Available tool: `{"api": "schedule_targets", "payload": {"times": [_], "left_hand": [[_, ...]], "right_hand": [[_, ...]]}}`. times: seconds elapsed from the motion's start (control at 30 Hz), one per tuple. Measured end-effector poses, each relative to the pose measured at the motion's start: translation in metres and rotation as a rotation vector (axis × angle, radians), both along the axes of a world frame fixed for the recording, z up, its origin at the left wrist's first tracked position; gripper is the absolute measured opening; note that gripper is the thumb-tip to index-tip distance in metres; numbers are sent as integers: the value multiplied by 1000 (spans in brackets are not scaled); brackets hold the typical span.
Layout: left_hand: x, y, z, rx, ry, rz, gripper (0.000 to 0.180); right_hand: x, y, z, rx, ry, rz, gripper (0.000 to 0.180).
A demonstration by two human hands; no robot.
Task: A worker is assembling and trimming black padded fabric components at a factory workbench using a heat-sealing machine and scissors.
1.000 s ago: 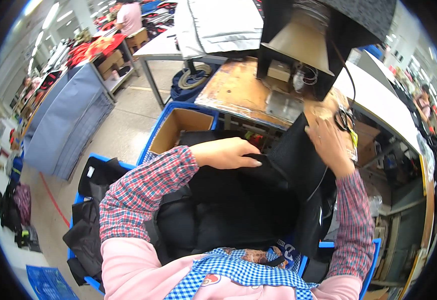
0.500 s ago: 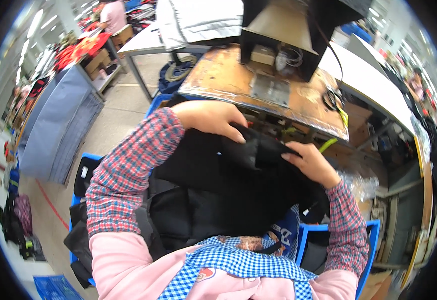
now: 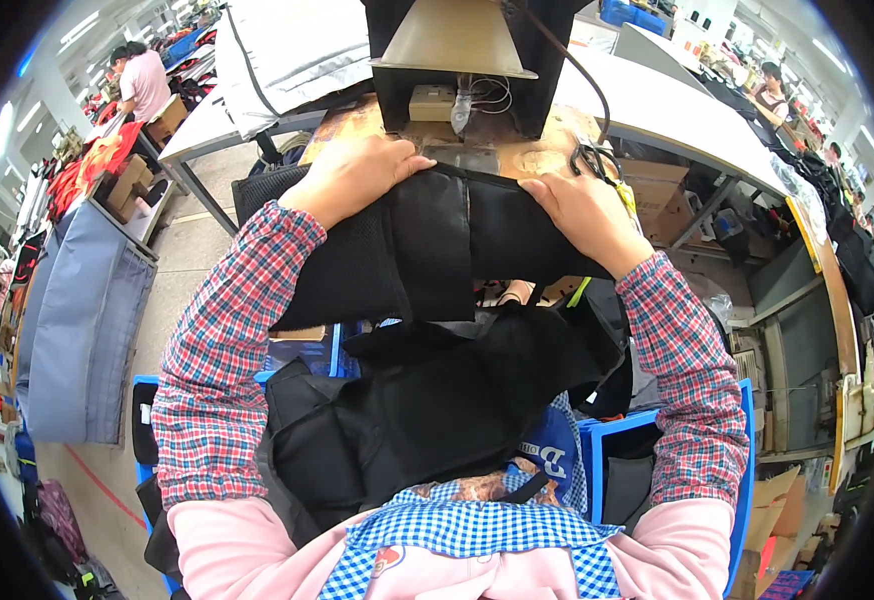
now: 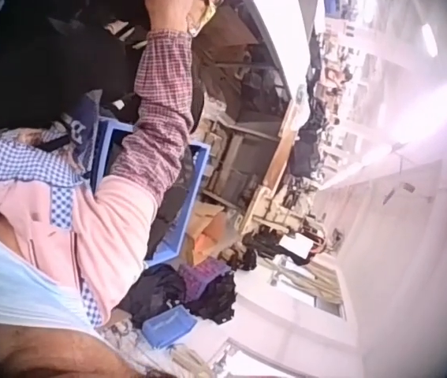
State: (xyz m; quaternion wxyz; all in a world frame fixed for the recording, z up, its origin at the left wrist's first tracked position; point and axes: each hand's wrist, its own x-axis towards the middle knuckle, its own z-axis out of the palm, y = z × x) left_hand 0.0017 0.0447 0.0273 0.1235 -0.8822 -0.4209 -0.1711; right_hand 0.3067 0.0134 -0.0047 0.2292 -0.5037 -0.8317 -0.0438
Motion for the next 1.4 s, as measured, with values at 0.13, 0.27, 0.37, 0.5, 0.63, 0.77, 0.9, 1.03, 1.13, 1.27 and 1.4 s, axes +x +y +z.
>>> {"api": "schedule_targets", "payload": {"times": [0.13, 0.27, 0.37, 0.5, 0.63, 0.77, 0.9, 1.03, 1.13, 1.27, 1.4], "left_hand": [[-6, 25, -10, 9, 10, 6, 44], [-4, 47, -11, -39, 22, 59, 45], [3, 55, -3, -50, 59, 71, 44], [-4, 69, -7, -58, 103, 143, 44], [-5, 71, -4, -89, 105, 186, 42], [-4, 71, -1, -70, 82, 171, 40], [-5, 69, 1, -61, 79, 175, 39], [-8, 73, 3, -5, 48, 145, 41], [-8, 76, 2, 21, 32, 127, 42], [-9, 83, 0, 49, 38, 130, 44], [-8, 90, -4, 78, 46, 118, 44]], "right_hand": [[-6, 23, 0, 43, -60, 2, 51], [-7, 42, -2, 125, -23, 36, 56], [2, 68, -7, 187, -114, 74, 58], [-8, 75, 4, 48, -216, 28, 56], [-9, 79, 4, 72, -178, 19, 58], [-6, 80, 7, 73, -161, 9, 59], [-7, 79, 8, 80, -174, 10, 58], [-4, 78, 11, 234, -255, 37, 57], [-2, 81, 12, 241, -245, 48, 57], [2, 96, 5, 357, -262, 79, 62], [3, 102, 4, 343, -266, 89, 62]]}}
